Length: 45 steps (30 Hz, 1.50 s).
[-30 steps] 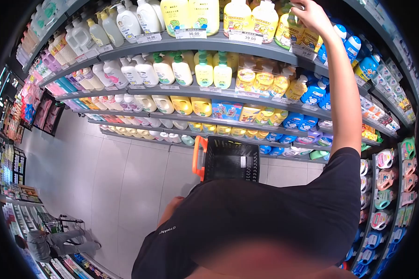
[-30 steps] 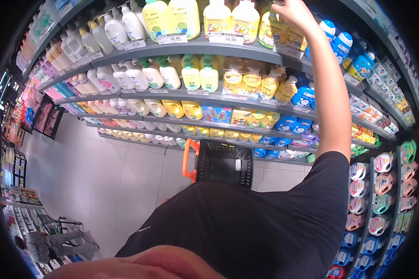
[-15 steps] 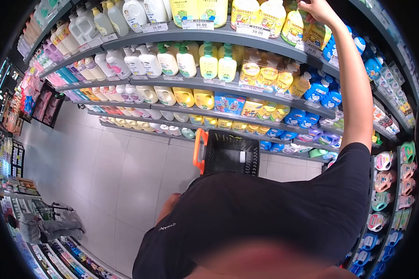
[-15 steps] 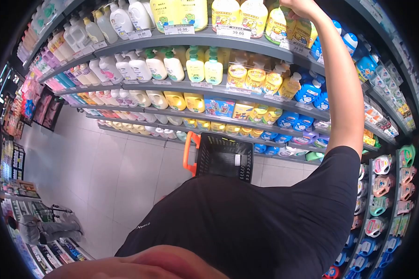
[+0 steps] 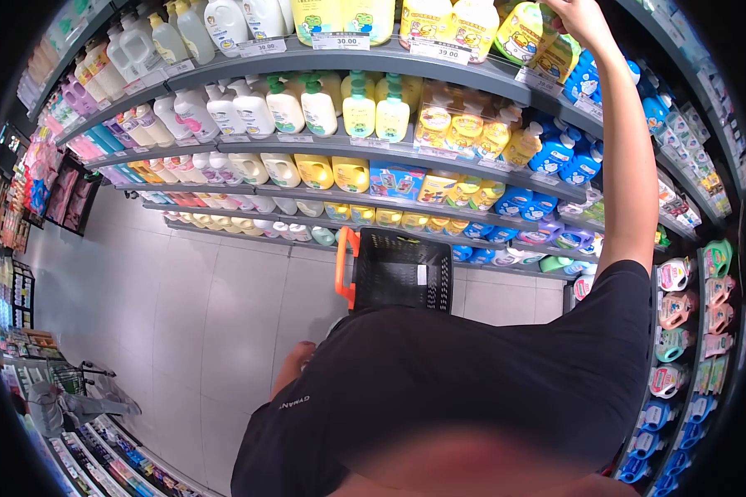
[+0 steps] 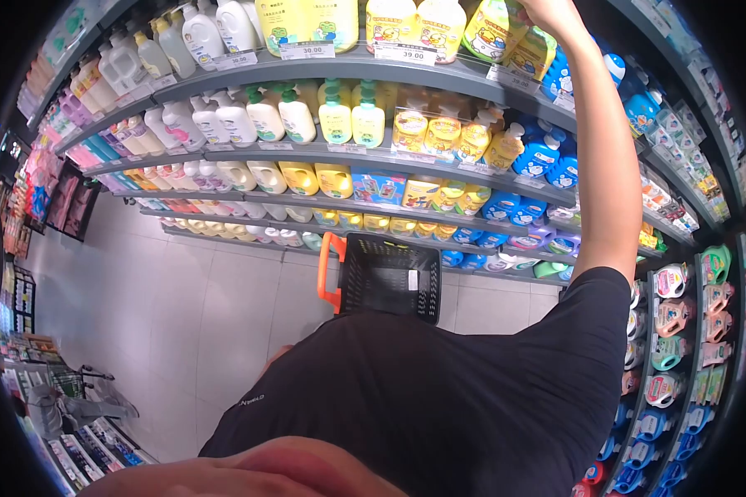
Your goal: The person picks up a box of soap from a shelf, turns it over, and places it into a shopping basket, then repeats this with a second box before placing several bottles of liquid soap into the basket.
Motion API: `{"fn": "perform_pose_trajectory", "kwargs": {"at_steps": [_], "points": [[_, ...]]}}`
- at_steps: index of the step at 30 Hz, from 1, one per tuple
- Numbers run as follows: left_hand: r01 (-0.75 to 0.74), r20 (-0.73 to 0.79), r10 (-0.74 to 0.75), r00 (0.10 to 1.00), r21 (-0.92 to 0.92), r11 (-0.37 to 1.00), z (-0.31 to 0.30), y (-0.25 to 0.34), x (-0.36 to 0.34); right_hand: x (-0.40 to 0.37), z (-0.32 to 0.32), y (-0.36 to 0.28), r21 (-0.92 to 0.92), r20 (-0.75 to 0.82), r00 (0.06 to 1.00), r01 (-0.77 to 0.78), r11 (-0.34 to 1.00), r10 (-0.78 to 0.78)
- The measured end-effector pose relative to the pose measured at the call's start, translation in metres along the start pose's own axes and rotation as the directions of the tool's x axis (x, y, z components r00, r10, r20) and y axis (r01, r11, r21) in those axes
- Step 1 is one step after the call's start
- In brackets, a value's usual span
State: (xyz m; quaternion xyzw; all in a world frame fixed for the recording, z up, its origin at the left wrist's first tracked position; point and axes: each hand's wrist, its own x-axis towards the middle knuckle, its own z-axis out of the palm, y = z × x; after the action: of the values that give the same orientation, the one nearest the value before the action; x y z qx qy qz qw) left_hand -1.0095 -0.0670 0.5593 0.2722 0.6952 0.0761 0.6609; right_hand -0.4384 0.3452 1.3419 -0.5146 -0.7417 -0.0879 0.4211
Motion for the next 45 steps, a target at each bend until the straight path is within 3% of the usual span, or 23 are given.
{"fn": "perform_pose_trajectory", "kwargs": {"at_steps": [2, 6, 7, 9, 10, 11, 12, 14, 15, 17, 19, 21, 23, 25, 27, 29, 31, 35, 36, 37, 40, 43, 45], "points": [[0.086, -0.053, -0.088, 0.995, -0.033, 0.996, 0.005, -0.012, 0.025, -0.006, 0.001, 0.0, -0.011, -0.119, 0.988, 0.097, 0.995, -0.097], [0.111, -0.043, -0.11, 0.993, 0.03, 0.993, 0.004, -0.021, 0.047, -0.01, -0.009, -0.008, 0.166, -0.072, 0.997, -0.028, 0.986, 0.041], [-0.085, 0.115, 0.047, 0.992, 0.349, 0.933, -0.002, -0.041, 0.077, -0.011, -0.012, -0.008, 0.178, -0.068, 0.998, 0.007, 0.984, 0.005], [-0.533, 0.414, 0.352, 0.839, 0.753, 0.386, -0.012, -0.04, 0.081, -0.012, -0.013, -0.008, 0.207, -0.057, 0.996, 0.079, 0.975, -0.069], [-0.339, 0.275, 0.208, 0.939, 0.624, 0.704, -0.008, -0.041, 0.084, -0.018, -0.014, -0.017, 0.411, 0.033, 0.999, -0.037, 0.911, 0.026], [-0.078, 0.114, 0.045, 0.993, 0.3, 0.951, -0.005, -0.039, 0.079, -0.022, -0.015, -0.022, 0.447, 0.055, 0.998, -0.01, 0.894, -0.016], [0.11, -0.045, -0.112, 0.993, -0.044, 0.993, 0.001, -0.015, 0.046, -0.029, -0.021, -0.033, 0.43, 0.089, 0.996, -0.031, 0.902, -0.008], [0.007, -0.019, -0.006, 1.0, 0.069, 0.998, -0.003, 0.037, -0.016, -0.035, -0.021, -0.039, 0.445, 0.102, 0.985, 0.082, 0.892, -0.142], [-0.045, -0.002, 0.046, 0.999, 0.123, 0.991, -0.002, 0.05, -0.03, -0.049, -0.027, -0.061, 0.413, 0.174, 0.985, -0.069, 0.908, -0.005], [-0.199, 0.179, 0.159, 0.971, 0.233, 0.952, -0.014, 0.037, 0.0, -0.064, -0.026, -0.073, 0.321, 0.228, 0.974, -0.069, 0.945, -0.007], [-0.293, 0.263, 0.186, 0.947, 0.46, 0.838, -0.014, 0.047, 0.001, -0.075, -0.023, -0.055, 0.199, 0.399, 0.917, -0.066, 0.978, -0.019], [-0.287, 0.246, 0.15, 0.958, 0.766, 0.575, 0.009, 0.134, -0.054, -0.103, -0.015, -0.084, 0.296, 0.46, 0.888, -0.152, 0.943, -0.001], [-0.396, 0.318, 0.256, 0.913, 0.539, 0.743, 0.033, 0.212, -0.113, -0.125, -0.011, -0.109, 0.357, 0.614, 0.789, -0.271, 0.894, -0.007], [-0.609, 0.434, 0.499, 0.75, 0.159, 0.777, 0.059, 0.265, -0.14, -0.152, 0.006, -0.123, 0.465, 0.598, 0.788, -0.193, 0.864, -0.146], [-0.499, 0.455, 0.524, 0.72, -0.185, 0.847, 0.084, 0.33, -0.205, -0.174, 0.029, -0.124, 0.553, 0.485, 0.774, 0.088, 0.828, -0.406], [-0.323, 0.508, 0.647, 0.568, -0.586, 0.743, 0.108, 0.356, -0.215, -0.201, 0.061, -0.124, 0.647, 0.384, 0.77, 0.17, 0.743, -0.51], [-0.099, 0.498, 0.652, 0.572, -0.747, 0.658, 0.13, 0.384, -0.249, -0.225, 0.072, -0.135, 0.677, 0.528, 0.737, -0.065, 0.733, -0.423], [0.213, 0.47, 0.746, 0.472, -0.882, 0.42, 0.144, 0.377, -0.217, -0.289, 0.119, -0.126, 0.644, 0.584, 0.666, -0.032, 0.765, -0.464], [0.106, 0.353, 0.621, 0.7, -0.911, 0.399, 0.145, 0.375, -0.223, -0.302, 0.129, -0.119, 0.619, 0.598, 0.668, -0.033, 0.785, -0.444], [0.077, 0.296, 0.64, 0.708, -0.935, 0.347, 0.15, 0.373, -0.224, -0.313, 0.135, -0.115, 0.595, 0.613, 0.667, -0.035, 0.803, -0.425], [0.144, 0.258, 0.713, 0.652, -0.965, 0.218, 0.156, 0.344, -0.197, -0.336, 0.131, -0.108, 0.594, 0.722, 0.642, -0.382, 0.708, -0.258], [0.224, 0.257, 0.749, 0.61, -0.963, 0.148, 0.158, 0.312, -0.179, -0.387, 0.144, -0.089, 0.55, 0.735, 0.669, -0.491, 0.676, -0.112], [0.188, 0.247, 0.764, 0.596, -0.968, 0.166, 0.164, 0.302, -0.184, -0.423, 0.157, -0.07, 0.459, 0.877, 0.452, -0.693, 0.556, -0.16]]}}
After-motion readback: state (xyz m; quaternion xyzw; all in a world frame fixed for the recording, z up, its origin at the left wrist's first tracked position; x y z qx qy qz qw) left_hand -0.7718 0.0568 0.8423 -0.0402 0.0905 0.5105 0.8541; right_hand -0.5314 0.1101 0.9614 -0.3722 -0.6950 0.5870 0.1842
